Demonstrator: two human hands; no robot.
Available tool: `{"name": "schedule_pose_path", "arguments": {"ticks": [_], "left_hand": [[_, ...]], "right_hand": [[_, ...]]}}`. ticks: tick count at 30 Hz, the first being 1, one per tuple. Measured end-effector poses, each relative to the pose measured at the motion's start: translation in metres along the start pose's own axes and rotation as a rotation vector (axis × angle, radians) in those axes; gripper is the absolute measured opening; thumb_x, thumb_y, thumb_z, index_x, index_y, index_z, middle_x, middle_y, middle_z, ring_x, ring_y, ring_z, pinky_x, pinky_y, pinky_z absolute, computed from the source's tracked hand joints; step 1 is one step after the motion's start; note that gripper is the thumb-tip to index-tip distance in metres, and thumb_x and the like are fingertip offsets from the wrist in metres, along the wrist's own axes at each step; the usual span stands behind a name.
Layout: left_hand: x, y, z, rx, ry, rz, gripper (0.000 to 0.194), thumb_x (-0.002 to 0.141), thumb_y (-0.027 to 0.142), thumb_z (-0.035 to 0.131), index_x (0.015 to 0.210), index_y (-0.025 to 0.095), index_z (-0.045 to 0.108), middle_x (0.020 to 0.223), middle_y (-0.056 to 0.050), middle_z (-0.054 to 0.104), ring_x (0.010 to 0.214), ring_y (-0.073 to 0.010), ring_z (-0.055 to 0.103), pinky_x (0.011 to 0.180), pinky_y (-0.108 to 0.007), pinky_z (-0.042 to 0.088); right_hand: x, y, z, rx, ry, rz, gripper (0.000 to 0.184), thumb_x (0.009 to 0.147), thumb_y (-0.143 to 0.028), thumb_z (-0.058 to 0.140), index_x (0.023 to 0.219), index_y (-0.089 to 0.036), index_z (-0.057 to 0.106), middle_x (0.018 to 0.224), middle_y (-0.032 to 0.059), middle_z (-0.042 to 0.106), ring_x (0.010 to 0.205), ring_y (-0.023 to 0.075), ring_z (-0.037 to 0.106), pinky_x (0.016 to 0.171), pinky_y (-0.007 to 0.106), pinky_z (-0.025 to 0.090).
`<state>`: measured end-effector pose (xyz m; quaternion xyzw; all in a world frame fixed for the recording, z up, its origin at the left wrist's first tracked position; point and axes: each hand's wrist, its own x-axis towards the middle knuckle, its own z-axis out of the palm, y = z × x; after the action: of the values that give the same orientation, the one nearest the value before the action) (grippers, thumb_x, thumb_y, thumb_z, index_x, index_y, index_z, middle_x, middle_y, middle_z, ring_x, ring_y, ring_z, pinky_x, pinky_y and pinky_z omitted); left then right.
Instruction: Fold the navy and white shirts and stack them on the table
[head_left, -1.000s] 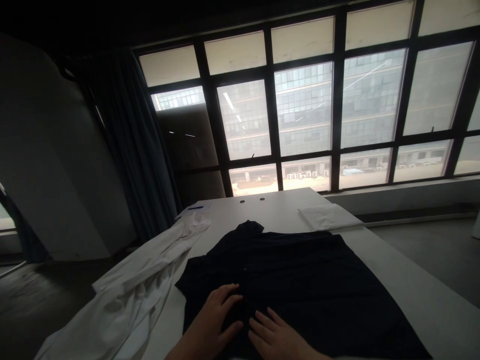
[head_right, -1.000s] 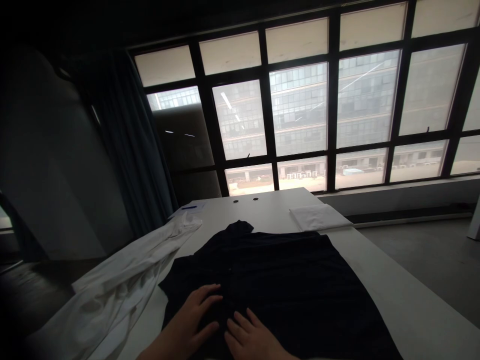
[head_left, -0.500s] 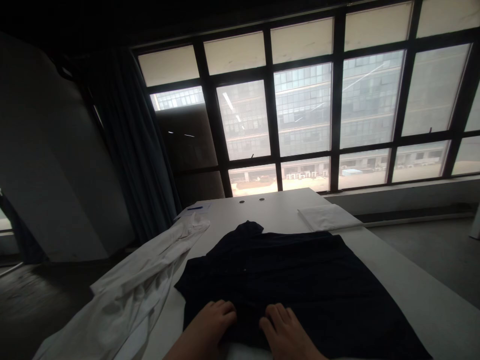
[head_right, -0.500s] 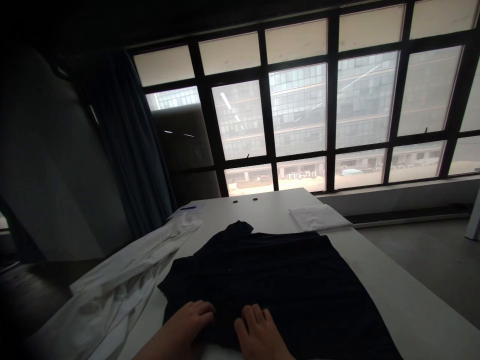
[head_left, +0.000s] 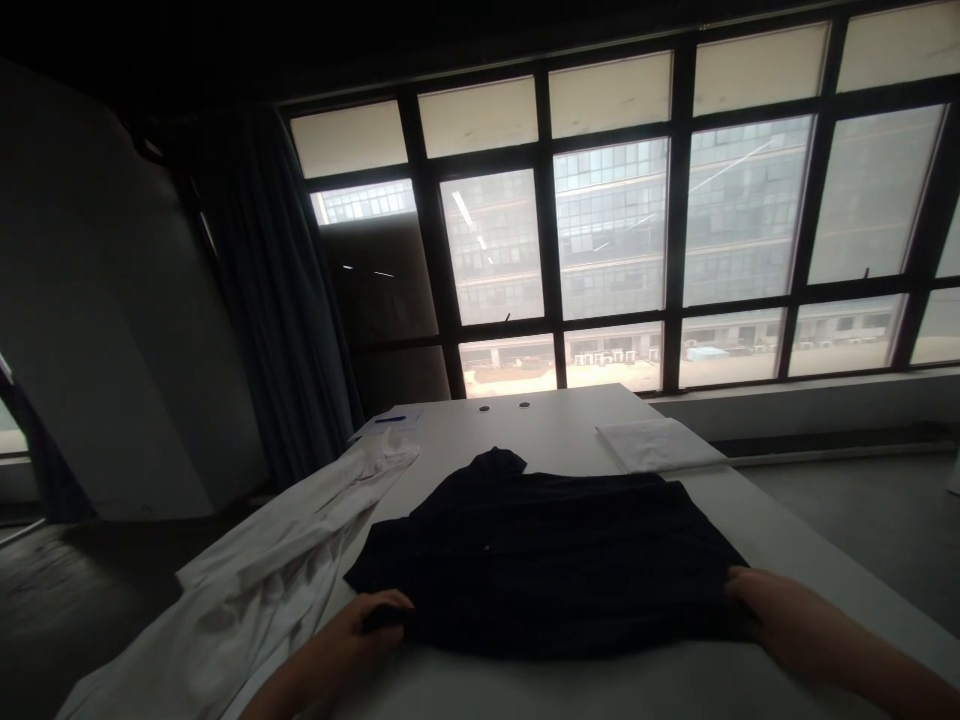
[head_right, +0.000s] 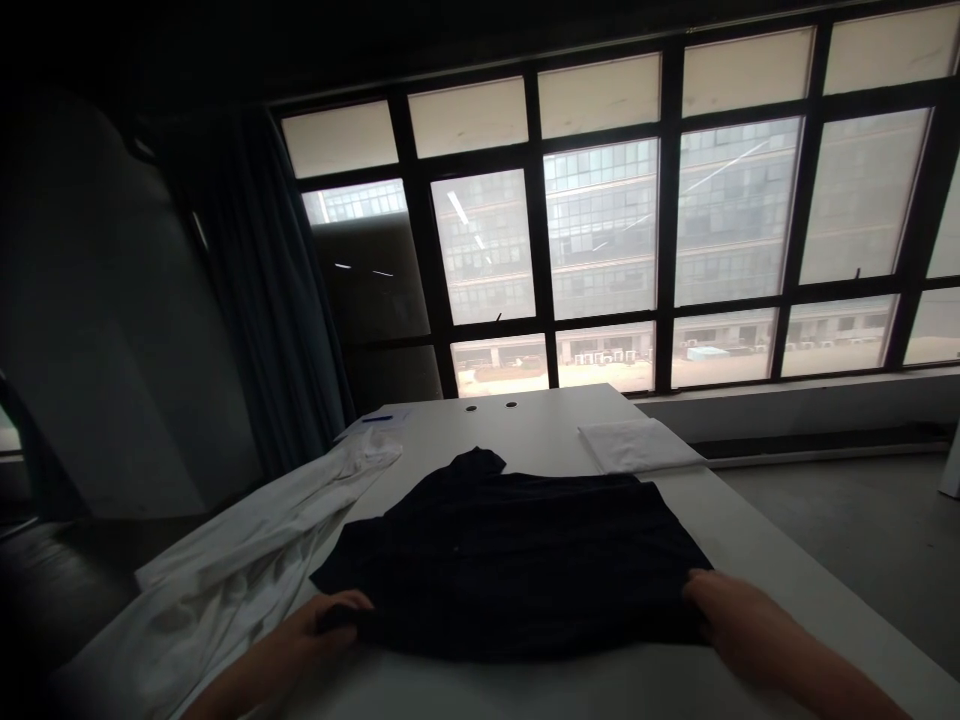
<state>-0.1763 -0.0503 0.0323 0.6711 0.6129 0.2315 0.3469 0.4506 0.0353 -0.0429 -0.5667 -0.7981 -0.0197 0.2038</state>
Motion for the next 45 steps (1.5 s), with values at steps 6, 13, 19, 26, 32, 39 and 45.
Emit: {"name": "schedule_pose_path", "arguments": {"ticks": [6, 13, 19, 26, 32, 39, 45], "left_hand": [[0.011, 0.004, 0.006, -0.046, 0.095, -0.035, 0.057, 0.088, 0.069, 0.05, 0.105, 0.019, 0.074, 0.096, -0.005, 0.073, 0.103, -0.0315, 0.063, 0.093, -0.041, 0.052], [0.046, -0.026, 0.022, 0.141, 0.5, -0.067, 0.055, 0.085, 0.067, 0.051, 0.102, 0.02, 0.073, 0.11, -0.008, 0.076, 0.114, -0.0345, 0.066, 0.099, -0.041, 0.052], [0.049, -0.026, 0.032, 0.324, 0.456, -0.063, 0.04, 0.096, 0.055, 0.042, 0.104, 0.027, 0.069, 0.096, -0.004, 0.078, 0.098, -0.0296, 0.073, 0.08, -0.032, 0.053], [0.045, -0.021, 0.034, 0.494, 0.467, -0.167, 0.042, 0.098, 0.056, 0.037, 0.092, 0.026, 0.065, 0.087, -0.003, 0.075, 0.089, -0.0268, 0.073, 0.071, -0.029, 0.048], [0.047, -0.025, 0.031, 0.592, 0.44, -0.194, 0.041, 0.101, 0.052, 0.031, 0.078, 0.026, 0.053, 0.078, -0.002, 0.072, 0.08, -0.0243, 0.071, 0.065, -0.028, 0.04], [0.046, -0.021, 0.031, 0.574, 0.444, -0.184, 0.039, 0.099, 0.053, 0.035, 0.079, 0.025, 0.054, 0.078, -0.002, 0.07, 0.076, -0.0231, 0.069, 0.065, -0.029, 0.041], [0.045, -0.024, 0.034, 0.621, 0.635, 0.004, 0.038, 0.1, 0.051, 0.034, 0.105, 0.023, 0.059, 0.103, -0.007, 0.069, 0.092, -0.0256, 0.067, 0.076, -0.035, 0.049]], "right_hand": [[0.0, 0.047, -0.039, 0.488, -0.303, 0.094, 0.037, 0.093, -0.045, 0.045, 0.086, -0.025, 0.075, 0.084, 0.0103, 0.075, 0.077, 0.0273, 0.069, 0.068, 0.034, 0.05], [0.007, 0.032, 0.002, 0.412, 0.024, 0.326, 0.045, 0.095, -0.054, 0.038, 0.1, -0.022, 0.069, 0.087, 0.009, 0.076, 0.081, 0.0281, 0.07, 0.071, 0.035, 0.05], [0.013, 0.033, 0.024, 0.171, -0.003, 0.374, 0.043, 0.096, -0.048, 0.036, 0.111, -0.022, 0.067, 0.095, 0.0108, 0.076, 0.083, 0.0288, 0.071, 0.067, 0.037, 0.048], [0.009, 0.029, 0.023, 0.053, -0.062, 0.405, 0.045, 0.095, -0.059, 0.038, 0.091, -0.024, 0.068, 0.086, 0.0099, 0.074, 0.078, 0.0283, 0.07, 0.06, 0.034, 0.042], [0.01, 0.031, 0.022, 0.065, -0.067, 0.37, 0.039, 0.097, -0.049, 0.037, 0.08, -0.025, 0.062, 0.076, 0.0069, 0.071, 0.07, 0.0255, 0.068, 0.056, 0.032, 0.037], [0.008, 0.034, 0.025, 0.068, -0.07, 0.354, 0.033, 0.097, -0.045, 0.038, 0.08, -0.025, 0.057, 0.075, 0.0059, 0.07, 0.068, 0.0244, 0.067, 0.056, 0.032, 0.036], [0.009, 0.03, 0.018, 0.105, 0.021, 0.331, 0.03, 0.095, -0.05, 0.043, 0.091, -0.026, 0.06, 0.077, 0.0047, 0.07, 0.067, 0.0237, 0.067, 0.054, 0.032, 0.041]]}}
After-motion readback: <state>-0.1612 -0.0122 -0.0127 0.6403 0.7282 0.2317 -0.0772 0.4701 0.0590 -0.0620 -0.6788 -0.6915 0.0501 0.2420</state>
